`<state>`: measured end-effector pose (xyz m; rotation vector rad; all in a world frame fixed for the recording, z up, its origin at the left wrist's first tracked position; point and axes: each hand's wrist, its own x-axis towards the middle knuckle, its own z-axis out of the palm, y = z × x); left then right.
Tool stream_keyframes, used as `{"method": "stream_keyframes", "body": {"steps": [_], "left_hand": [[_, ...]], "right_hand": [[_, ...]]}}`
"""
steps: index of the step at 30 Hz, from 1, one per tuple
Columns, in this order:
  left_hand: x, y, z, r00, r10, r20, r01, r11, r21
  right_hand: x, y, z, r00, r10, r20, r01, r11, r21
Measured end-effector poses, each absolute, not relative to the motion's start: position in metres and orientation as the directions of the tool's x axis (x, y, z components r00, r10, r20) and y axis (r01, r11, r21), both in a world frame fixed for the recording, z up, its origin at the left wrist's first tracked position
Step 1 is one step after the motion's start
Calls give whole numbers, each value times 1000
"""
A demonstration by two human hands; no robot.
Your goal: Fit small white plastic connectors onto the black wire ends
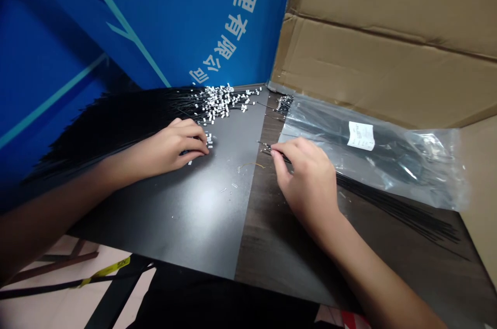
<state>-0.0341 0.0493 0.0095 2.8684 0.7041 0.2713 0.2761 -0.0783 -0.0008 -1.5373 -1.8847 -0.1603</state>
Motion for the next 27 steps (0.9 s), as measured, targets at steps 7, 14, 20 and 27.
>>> {"method": "stream_keyframes", "body": {"steps": [7,14,20,27], "left_hand": [[-21,34,14,844,497,202,402,-835,376],[7,-10,17,753,658,-21,115,-100,988],[11,-26,12,761,633,-142,-39,263,964],[9,-32,13,767,591,-252,34,354,935]], "right_hand": [[262,-91,12,-52,908,417,723,322,-611],[248,-104,21,-73,981,179,405,194,-894],[236,-111,16,-47,966,255,327,256,-910],[232,-117,12,-62,950,306,320,309,-895]]}}
